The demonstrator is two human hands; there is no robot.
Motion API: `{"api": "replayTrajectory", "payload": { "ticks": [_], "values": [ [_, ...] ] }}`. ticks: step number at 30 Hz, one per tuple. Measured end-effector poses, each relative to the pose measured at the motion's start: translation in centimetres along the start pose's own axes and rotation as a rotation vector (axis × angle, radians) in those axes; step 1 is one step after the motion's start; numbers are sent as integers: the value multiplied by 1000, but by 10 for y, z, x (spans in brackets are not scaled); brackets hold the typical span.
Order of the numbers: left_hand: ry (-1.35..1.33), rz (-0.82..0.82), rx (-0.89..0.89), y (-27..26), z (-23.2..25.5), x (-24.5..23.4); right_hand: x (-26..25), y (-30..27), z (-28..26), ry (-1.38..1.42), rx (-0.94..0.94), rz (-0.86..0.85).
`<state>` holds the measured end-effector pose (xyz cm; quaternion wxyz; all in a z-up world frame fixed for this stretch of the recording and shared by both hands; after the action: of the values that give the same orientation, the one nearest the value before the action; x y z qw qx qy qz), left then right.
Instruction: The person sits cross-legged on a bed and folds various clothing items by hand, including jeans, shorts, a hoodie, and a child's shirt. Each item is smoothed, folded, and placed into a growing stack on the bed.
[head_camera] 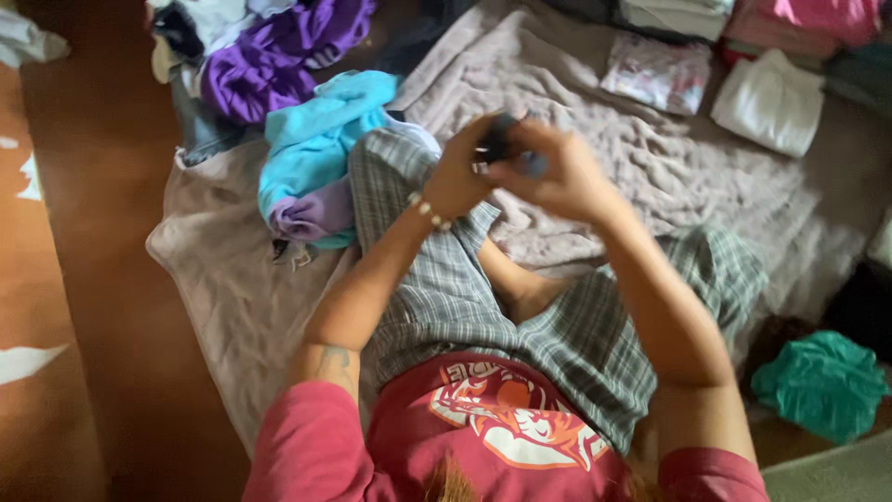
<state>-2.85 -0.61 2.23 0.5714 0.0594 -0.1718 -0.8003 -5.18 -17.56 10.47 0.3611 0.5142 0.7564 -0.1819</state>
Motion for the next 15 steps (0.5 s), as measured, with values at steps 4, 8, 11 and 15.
{"api": "replayTrajectory", "payload": {
  "ticks": [4,8,11,15],
  "values": [
    [168,174,66,-23,47,-63,16,18,-58,-70,-389,139],
    [484,333,195,-45,94,-155,17,48,-58,137,-343,81],
    [735,566,67,-64,111,-214,3,54,-59,273,-328,66],
    [1044,570,-127,-78,98,-238,-15,2,-82,700,-111,-23]
  ]
}}
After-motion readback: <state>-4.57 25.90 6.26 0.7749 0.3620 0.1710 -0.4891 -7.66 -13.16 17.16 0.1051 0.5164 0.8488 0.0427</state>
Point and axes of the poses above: each hand's wrist, its own y-axis towards the middle knuckle, its own x-axis out of the palm, z = x × y, the point moved 4 cm from there along y, towards the middle knuckle, and after that the axes turned 14 degrees about -y, right-handed, at the moved point
